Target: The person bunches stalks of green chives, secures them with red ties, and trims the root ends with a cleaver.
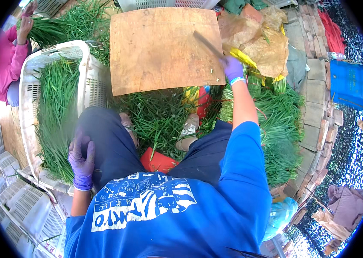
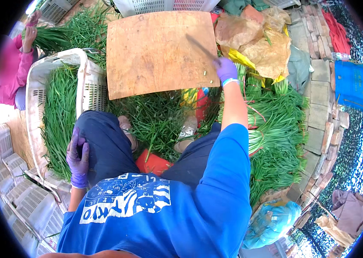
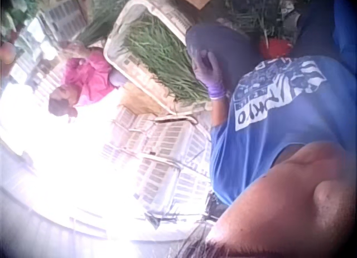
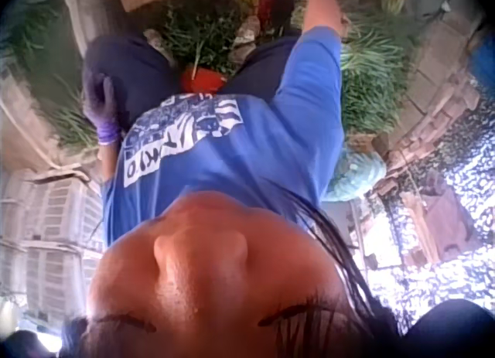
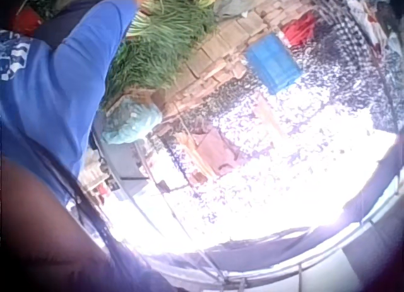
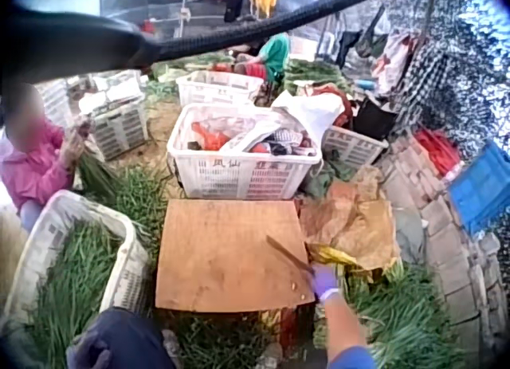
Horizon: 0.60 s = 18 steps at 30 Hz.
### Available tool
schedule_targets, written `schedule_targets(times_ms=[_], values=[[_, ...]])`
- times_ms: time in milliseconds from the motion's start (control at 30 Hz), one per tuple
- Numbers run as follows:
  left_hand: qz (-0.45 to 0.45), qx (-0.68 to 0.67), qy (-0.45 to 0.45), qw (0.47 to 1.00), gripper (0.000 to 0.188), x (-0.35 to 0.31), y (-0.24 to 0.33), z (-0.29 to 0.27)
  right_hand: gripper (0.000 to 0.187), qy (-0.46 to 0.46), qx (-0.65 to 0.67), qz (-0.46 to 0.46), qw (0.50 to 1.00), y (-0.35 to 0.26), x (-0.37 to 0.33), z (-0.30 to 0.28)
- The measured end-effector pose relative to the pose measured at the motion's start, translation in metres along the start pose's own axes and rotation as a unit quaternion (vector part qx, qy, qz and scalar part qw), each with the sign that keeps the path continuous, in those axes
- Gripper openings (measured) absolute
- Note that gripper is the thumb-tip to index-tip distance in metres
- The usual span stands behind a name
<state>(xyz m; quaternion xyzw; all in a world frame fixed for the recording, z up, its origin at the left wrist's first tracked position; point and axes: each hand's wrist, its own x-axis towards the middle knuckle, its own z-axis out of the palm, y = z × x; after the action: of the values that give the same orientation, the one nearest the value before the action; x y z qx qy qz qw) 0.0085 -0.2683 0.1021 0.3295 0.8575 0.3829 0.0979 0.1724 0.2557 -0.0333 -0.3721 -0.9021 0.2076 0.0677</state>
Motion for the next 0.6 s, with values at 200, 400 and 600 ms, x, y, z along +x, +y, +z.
schedule_targets(times_ms=[200,400,600], values=[[0.003,-0.003,0.015,1.0,0.049,0.002,-0.007,0.003,0.025,-0.244,-0.116,-0.334,0.903,-0.012,-0.088,0.023],[-0.003,-0.007,0.022,1.0,0.05,0.008,0.002,0.012,0.034,-0.125,0.218,0.033,0.967,-0.04,-0.085,-0.021],[-0.004,-0.01,0.051,0.999,0.043,0.004,-0.003,0.0,0.042,0.187,-0.102,-0.13,0.968,-0.045,-0.032,-0.032]])
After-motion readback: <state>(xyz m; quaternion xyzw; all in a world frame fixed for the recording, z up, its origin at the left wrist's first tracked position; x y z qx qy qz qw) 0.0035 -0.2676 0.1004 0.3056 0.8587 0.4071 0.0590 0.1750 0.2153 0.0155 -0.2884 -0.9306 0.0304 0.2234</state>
